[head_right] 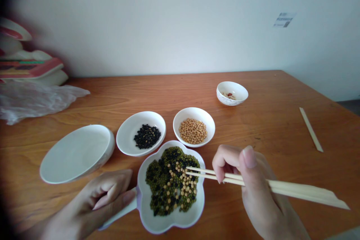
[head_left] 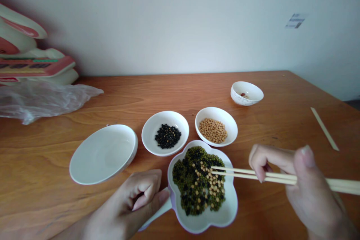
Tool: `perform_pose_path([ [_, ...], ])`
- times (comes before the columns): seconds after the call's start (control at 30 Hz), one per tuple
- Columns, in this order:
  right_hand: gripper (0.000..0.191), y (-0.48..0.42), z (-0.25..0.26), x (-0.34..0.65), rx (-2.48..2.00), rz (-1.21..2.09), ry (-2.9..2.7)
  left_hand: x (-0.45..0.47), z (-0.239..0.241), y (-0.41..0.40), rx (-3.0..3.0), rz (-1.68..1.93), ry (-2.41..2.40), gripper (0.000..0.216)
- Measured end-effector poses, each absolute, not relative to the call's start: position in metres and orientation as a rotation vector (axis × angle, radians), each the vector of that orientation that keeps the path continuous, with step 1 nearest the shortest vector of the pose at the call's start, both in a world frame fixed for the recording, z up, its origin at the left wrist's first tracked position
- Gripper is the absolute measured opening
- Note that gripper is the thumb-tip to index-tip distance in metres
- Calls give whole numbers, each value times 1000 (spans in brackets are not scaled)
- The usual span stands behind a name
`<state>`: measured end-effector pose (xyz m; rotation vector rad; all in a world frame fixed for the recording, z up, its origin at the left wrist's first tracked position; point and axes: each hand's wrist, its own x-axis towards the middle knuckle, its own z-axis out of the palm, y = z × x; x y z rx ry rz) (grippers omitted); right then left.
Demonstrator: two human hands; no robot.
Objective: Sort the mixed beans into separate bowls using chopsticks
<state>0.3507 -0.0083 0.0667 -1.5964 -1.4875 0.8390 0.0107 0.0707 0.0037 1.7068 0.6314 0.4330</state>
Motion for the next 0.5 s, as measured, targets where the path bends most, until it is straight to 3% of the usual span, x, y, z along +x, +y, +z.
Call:
perform_pose_path([
  [0.23, 69, -7, 65, 348, -1570, 842, -1474, 10, 4, 71, 1705, 437, 632, 43],
  [0.5, 73, -8, 67, 350, -1595, 843, -1481, 10, 2, 70, 1688, 423, 628, 42],
])
